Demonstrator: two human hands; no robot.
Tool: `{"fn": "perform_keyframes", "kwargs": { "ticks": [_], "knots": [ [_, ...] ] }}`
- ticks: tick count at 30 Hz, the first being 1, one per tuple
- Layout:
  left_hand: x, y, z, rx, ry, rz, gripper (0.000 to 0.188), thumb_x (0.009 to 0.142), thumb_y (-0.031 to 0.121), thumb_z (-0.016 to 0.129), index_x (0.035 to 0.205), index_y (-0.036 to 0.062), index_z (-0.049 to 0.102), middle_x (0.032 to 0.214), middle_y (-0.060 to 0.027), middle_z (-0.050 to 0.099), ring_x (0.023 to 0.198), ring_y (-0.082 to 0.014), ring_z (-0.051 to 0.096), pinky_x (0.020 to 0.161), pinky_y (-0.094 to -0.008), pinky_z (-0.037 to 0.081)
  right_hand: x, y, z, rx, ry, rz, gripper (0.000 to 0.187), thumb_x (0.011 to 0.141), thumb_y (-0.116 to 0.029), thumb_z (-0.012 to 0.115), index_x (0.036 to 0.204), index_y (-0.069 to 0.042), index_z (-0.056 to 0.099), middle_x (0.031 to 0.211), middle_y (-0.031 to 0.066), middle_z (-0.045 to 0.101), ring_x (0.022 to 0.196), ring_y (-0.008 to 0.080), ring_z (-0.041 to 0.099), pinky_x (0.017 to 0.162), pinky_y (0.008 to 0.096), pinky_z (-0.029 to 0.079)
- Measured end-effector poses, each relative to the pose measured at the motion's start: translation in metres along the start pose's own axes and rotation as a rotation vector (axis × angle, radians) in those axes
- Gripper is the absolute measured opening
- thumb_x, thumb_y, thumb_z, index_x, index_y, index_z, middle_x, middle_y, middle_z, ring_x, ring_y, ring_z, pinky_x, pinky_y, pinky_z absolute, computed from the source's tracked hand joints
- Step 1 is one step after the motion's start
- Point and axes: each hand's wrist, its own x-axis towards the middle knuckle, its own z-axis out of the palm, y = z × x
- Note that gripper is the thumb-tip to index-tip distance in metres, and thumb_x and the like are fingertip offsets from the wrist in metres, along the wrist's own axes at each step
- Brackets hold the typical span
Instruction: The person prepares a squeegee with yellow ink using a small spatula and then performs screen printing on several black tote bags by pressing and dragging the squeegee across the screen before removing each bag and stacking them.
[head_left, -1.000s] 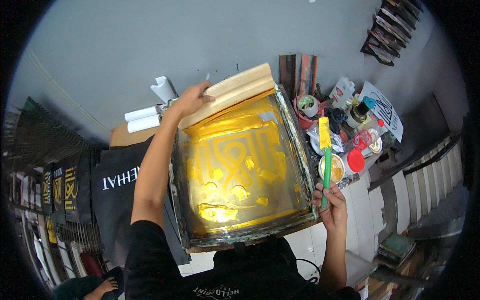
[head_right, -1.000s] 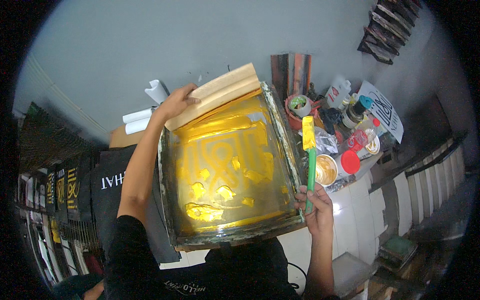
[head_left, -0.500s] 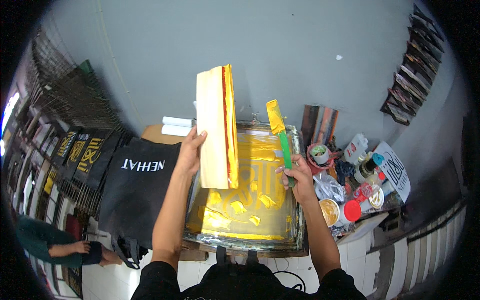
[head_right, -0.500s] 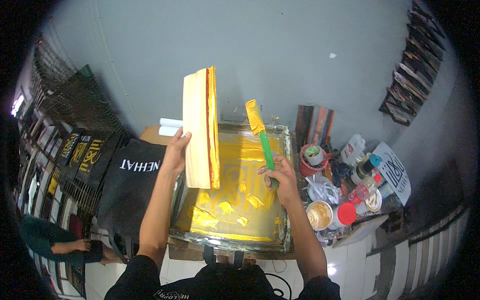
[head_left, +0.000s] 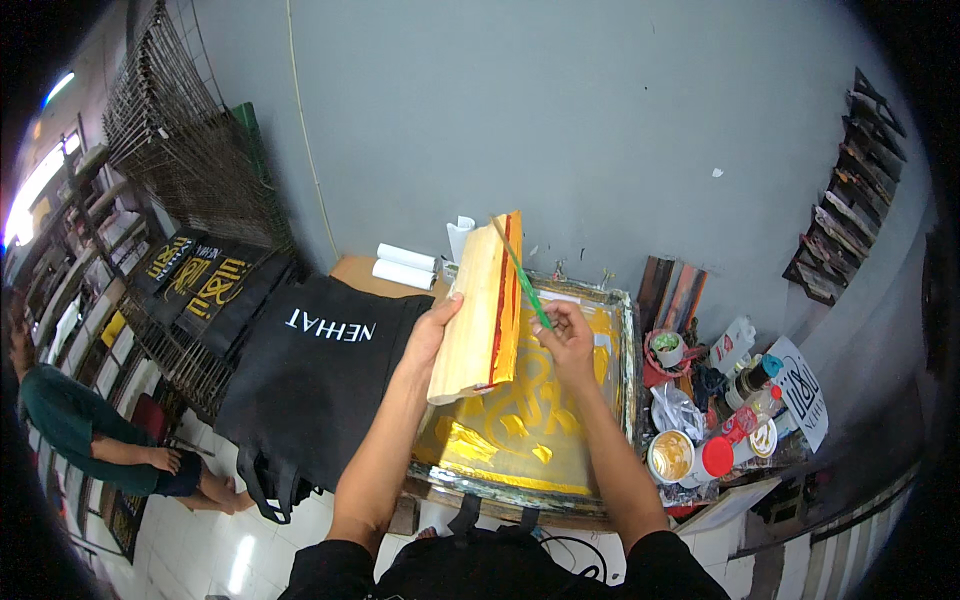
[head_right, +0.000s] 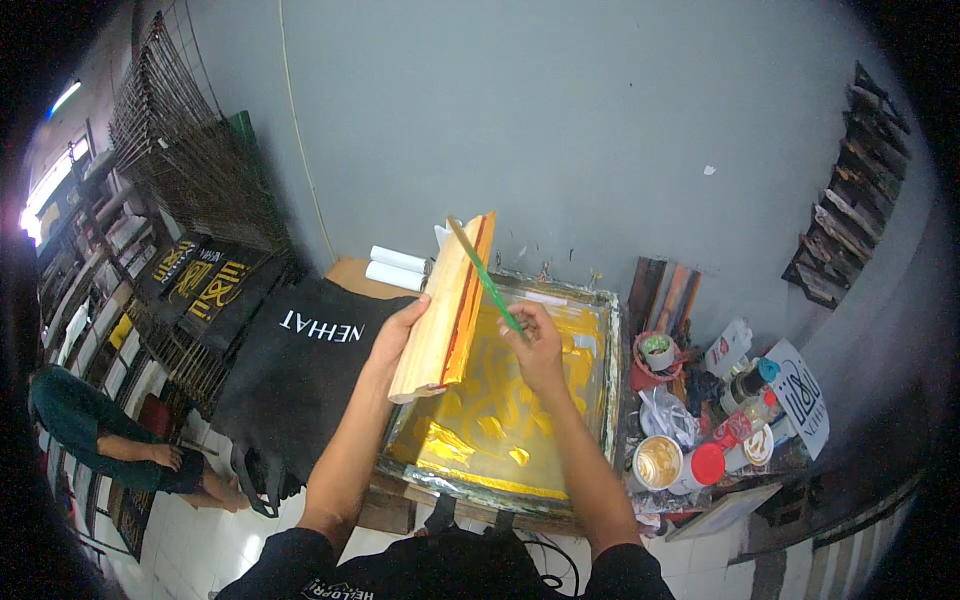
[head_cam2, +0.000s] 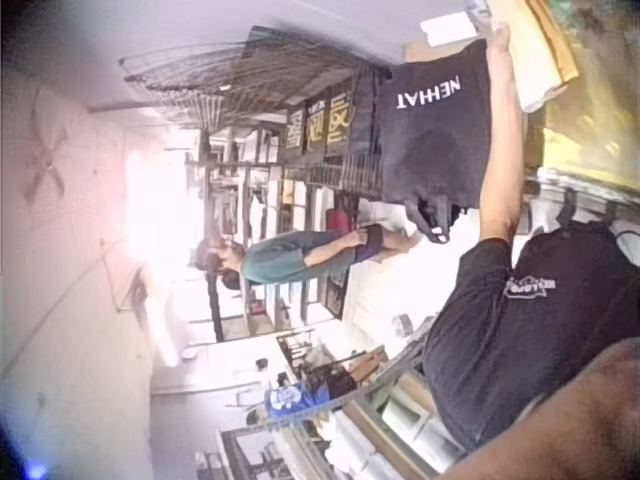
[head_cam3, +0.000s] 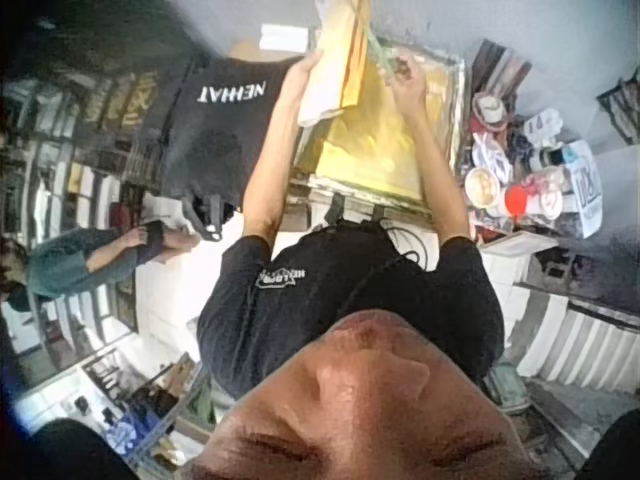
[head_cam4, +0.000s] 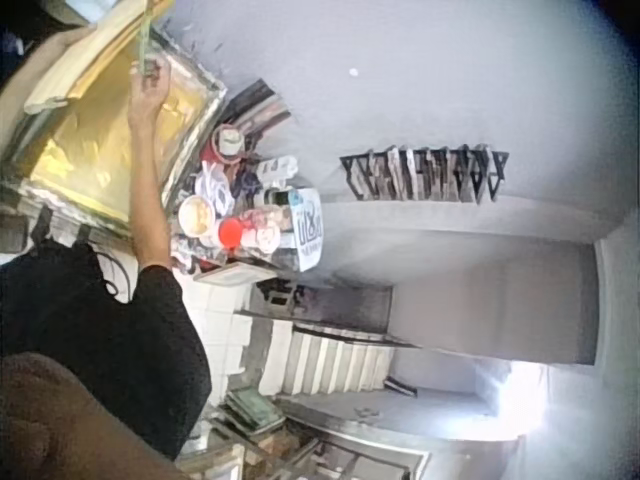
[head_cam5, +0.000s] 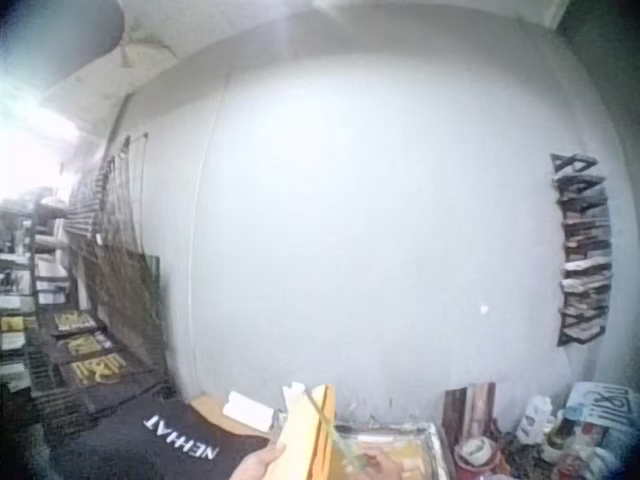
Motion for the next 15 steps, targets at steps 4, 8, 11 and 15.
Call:
{"fn": "perform_keyframes", "kwargs": {
  "ticks": [4, 8, 11, 15],
  "knots": [
    [-0.008, 0.005, 0.011, -0.107, -0.017, -0.077, 0.045, 0.105, 0.030, 0.051, 0.135, -0.0030, 0.052, 0.115, -0.0199, 0.071, 0.095, -0.0280, 0.074, 0.081, -0.0409, 0.062, -0.015, 0.021, 0.011, 0.039, 0.095, -0.041, 0.034, 0.087, 0.007, 0.069, 0.118, -0.003, 0.059, 0.102, 0.0046, 0.063, 0.098, 0.0145, 0.063, 0.092, 0.0294, 0.049],
    [-0.015, 0.011, 0.014, -0.131, -0.017, -0.102, 0.046, 0.104, 0.031, 0.053, 0.136, -0.0026, 0.052, 0.116, -0.0203, 0.071, 0.096, -0.0288, 0.074, 0.082, -0.0424, 0.062, -0.028, 0.027, 0.004, -0.027, 0.122, -0.021, 0.032, 0.087, 0.006, 0.070, 0.117, -0.002, 0.062, 0.103, 0.0048, 0.065, 0.099, 0.0144, 0.063, 0.092, 0.0293, 0.049],
    [-0.013, 0.008, 0.008, -0.237, -0.037, -0.166, 0.046, 0.104, 0.031, 0.054, 0.135, -0.0026, 0.053, 0.117, -0.0203, 0.071, 0.096, -0.0291, 0.074, 0.083, -0.0438, 0.062, -0.040, 0.030, -0.007, -0.076, 0.115, 0.004, 0.032, 0.086, 0.009, 0.069, 0.115, -0.001, 0.062, 0.102, 0.0061, 0.066, 0.097, 0.0146, 0.065, 0.091, 0.0285, 0.051],
    [-0.012, 0.007, 0.008, -0.195, -0.033, -0.173, 0.046, 0.103, 0.031, 0.055, 0.135, -0.0028, 0.054, 0.117, -0.0202, 0.070, 0.096, -0.0292, 0.074, 0.084, -0.0434, 0.061, -0.056, 0.035, -0.019, -0.115, 0.139, 0.050, 0.033, 0.085, 0.011, 0.069, 0.114, -0.001, 0.061, 0.102, 0.0065, 0.067, 0.097, 0.0148, 0.066, 0.090, 0.0285, 0.052]
  ]
}}
